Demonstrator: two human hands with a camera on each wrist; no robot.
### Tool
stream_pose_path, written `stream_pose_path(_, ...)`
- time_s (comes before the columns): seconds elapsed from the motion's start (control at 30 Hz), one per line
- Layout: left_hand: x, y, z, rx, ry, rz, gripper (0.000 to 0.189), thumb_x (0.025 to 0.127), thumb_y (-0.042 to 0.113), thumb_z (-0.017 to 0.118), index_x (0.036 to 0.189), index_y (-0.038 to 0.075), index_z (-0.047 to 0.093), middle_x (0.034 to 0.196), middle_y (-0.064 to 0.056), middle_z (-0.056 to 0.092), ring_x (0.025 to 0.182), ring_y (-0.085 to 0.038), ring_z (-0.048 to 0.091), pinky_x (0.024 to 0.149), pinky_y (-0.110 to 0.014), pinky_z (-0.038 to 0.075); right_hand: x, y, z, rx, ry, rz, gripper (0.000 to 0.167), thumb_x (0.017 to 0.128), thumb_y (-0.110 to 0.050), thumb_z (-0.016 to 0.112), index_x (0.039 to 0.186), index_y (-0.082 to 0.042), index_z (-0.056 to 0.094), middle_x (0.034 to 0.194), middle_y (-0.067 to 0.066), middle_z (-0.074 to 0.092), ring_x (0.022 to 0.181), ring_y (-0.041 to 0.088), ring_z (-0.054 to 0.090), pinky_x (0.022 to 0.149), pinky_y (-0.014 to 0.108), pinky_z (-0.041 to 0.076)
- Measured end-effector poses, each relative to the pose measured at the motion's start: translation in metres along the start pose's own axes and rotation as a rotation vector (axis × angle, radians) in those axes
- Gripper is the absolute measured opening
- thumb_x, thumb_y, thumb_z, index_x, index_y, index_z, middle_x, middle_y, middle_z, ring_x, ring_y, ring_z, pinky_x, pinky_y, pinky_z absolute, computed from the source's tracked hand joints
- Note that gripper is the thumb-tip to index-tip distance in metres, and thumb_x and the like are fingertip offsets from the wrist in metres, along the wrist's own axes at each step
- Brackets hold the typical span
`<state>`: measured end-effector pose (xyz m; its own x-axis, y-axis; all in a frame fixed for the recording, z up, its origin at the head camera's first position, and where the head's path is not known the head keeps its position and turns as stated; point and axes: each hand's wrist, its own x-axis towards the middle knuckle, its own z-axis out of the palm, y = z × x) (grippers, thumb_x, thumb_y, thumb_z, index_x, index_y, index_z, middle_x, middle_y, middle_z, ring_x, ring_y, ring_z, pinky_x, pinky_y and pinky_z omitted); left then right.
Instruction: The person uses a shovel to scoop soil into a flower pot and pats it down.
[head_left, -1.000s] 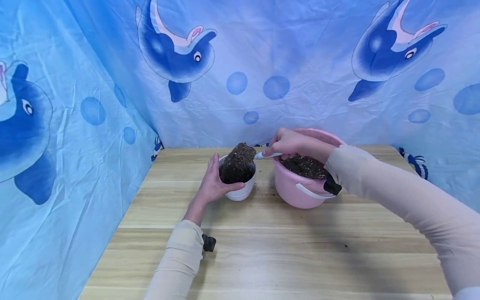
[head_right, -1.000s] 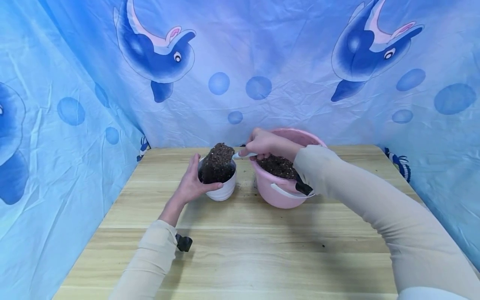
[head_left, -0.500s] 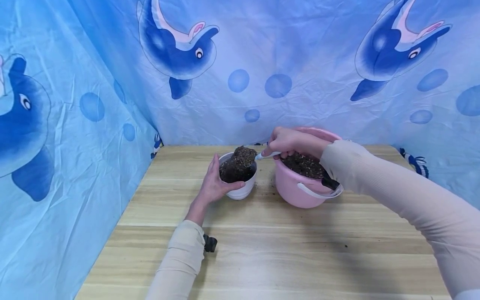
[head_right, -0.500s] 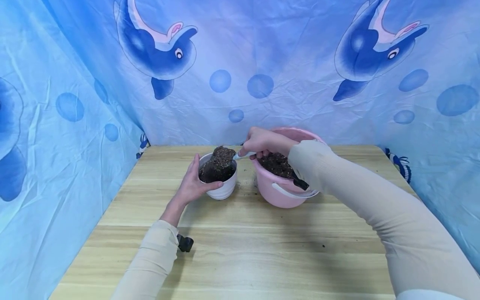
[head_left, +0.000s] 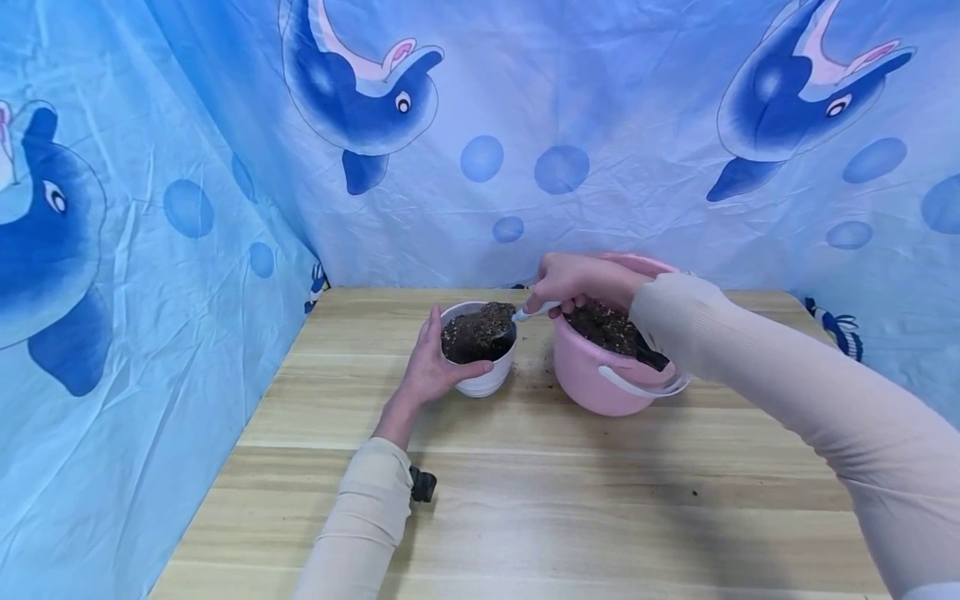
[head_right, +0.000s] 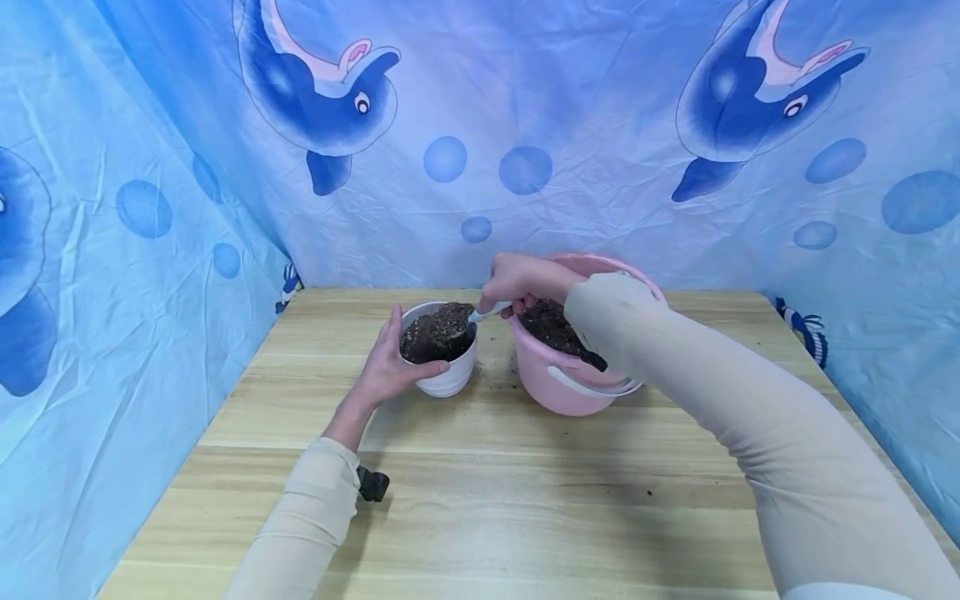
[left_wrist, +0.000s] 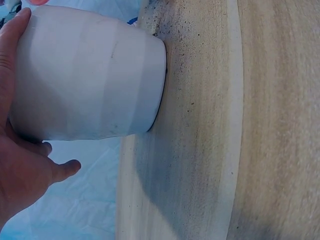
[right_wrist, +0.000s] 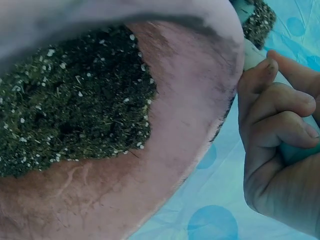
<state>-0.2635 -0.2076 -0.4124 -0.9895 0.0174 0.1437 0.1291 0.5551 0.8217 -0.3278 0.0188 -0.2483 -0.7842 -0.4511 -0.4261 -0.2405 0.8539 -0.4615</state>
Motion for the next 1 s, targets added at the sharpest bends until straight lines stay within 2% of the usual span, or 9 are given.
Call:
stream_pose_path(0.27, -0.001, -0.001, 0.002, -0.018, -0.004, -0.002, 0.137, 0.062, 0.048, 0.088, 0.155, 0.017, -0.006, 0.16, -0.012, 0.01, 0.145, -0.03, 0.016, 0.116, -0.045, 0.02, 0.006, -0.009, 0.0, -0.053, -0.057, -0.022, 0.05, 0.088, -0.023, 0.067, 0.05, -0.019, 0.034, 0.048, -0.001, 0.044, 0.038, 0.008, 0.033, 0.04, 0.022, 0.028)
stream_pose_path(0.43, -0.001, -0.001, 0.004, -0.02, -0.004, 0.001, 0.136, 0.062, 0.049, 0.088, 0.155, 0.017, -0.006, 0.16, -0.012, 0.01, 0.145, -0.03, 0.016, 0.116, -0.045, 0.02, 0.009, -0.012, 0.003, -0.073, -0.064, -0.03, 0.05, 0.088, -0.022, 0.066, 0.049, -0.018, 0.035, 0.049, 0.0, 0.046, 0.037, 0.008, 0.034, 0.039, 0.021, 0.029)
stream_pose_path(0.7, -0.002, -0.003, 0.005, -0.018, 0.007, -0.005, 0.137, 0.061, 0.049, 0.089, 0.156, 0.016, -0.005, 0.159, -0.013, 0.012, 0.144, -0.031, 0.018, 0.116, -0.045, 0.021, 0.015, -0.017, 0.007, -0.078, -0.033, -0.04, 0.04, 0.088, -0.02, 0.068, 0.054, -0.014, 0.048, 0.048, -0.001, 0.044, 0.037, 0.008, 0.031, 0.039, 0.022, 0.03)
stream_pose_path(0.87, -0.001, -0.003, 0.004, -0.017, 0.009, -0.003, 0.137, 0.06, 0.05, 0.089, 0.156, 0.017, -0.005, 0.158, -0.013, 0.014, 0.143, -0.031, 0.02, 0.116, -0.046, 0.021, 0.016, -0.024, 0.008, -0.164, -0.036, -0.017, 0.037, 0.087, -0.021, 0.068, 0.058, -0.014, 0.047, 0.048, -0.001, 0.044, 0.038, 0.008, 0.032, 0.04, 0.022, 0.032)
stream_pose_path(1.0, 0.0, -0.003, 0.002, -0.015, 0.02, 0.01, 0.137, 0.06, 0.047, 0.09, 0.156, 0.016, -0.004, 0.158, -0.014, 0.015, 0.143, -0.031, 0.021, 0.116, -0.046, 0.021, 0.015, -0.029, 0.008, -0.245, -0.056, 0.025, 0.024, 0.087, -0.019, 0.066, 0.071, -0.01, 0.051, 0.048, -0.002, 0.039, 0.039, 0.009, 0.033, 0.04, 0.023, 0.032)
